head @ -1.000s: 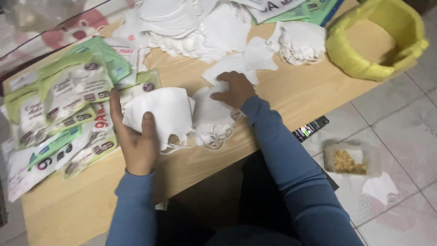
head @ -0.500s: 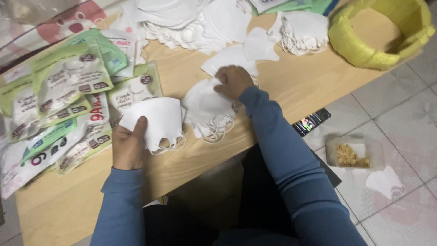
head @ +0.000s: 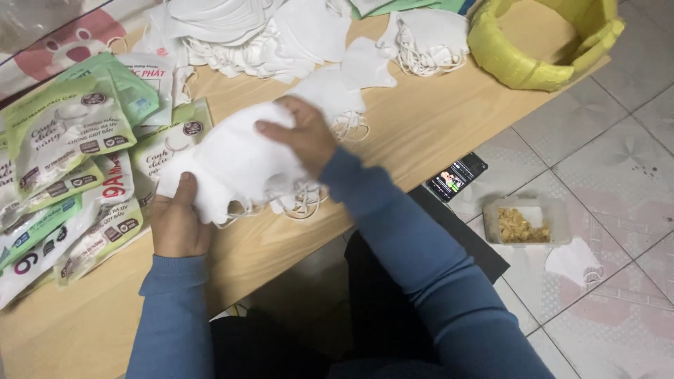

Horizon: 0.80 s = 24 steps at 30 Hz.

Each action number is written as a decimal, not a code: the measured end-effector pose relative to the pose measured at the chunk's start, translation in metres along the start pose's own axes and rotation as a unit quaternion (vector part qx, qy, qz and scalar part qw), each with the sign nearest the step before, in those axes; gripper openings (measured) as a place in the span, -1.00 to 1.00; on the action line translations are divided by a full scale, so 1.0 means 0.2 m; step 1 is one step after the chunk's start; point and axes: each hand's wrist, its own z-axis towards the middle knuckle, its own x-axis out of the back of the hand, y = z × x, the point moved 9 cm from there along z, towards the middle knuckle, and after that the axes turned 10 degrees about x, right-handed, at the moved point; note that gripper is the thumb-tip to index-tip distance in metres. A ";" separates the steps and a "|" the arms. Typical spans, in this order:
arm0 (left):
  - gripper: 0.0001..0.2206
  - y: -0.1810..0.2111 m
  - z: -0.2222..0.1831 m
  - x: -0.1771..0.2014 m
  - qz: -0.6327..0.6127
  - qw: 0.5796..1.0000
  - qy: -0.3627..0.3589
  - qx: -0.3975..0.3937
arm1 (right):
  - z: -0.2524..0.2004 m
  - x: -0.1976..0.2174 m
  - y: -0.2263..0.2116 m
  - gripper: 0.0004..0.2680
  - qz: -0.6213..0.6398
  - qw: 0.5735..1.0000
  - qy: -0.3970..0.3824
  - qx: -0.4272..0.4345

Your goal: The person is sorting and arranging white face masks on a wooden table, stacking them neatly for packaging.

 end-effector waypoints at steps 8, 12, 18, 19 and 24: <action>-0.60 -0.01 -0.13 -0.17 -0.046 0.997 -0.055 -0.020 | -0.09 -0.09 0.44 -0.71 -0.222 0.972 -0.003 -0.075; -0.72 -0.01 -0.09 -0.04 0.065 0.996 0.022 -0.050 | -0.15 -0.19 0.16 -0.62 -0.247 0.962 -0.115 -0.011; -0.76 0.08 -0.01 0.10 0.090 0.992 0.051 -0.073 | -0.14 -0.13 0.15 -0.55 -0.726 0.619 -0.300 -0.015; -0.76 0.07 0.00 0.11 0.090 0.992 0.052 -0.073 | -0.13 -0.12 0.16 -0.55 -0.726 0.618 -0.301 -0.015; -0.74 0.04 -0.01 0.10 0.082 0.996 0.018 -0.036 | -0.07 0.05 0.13 -0.43 -0.755 0.592 -0.264 -0.102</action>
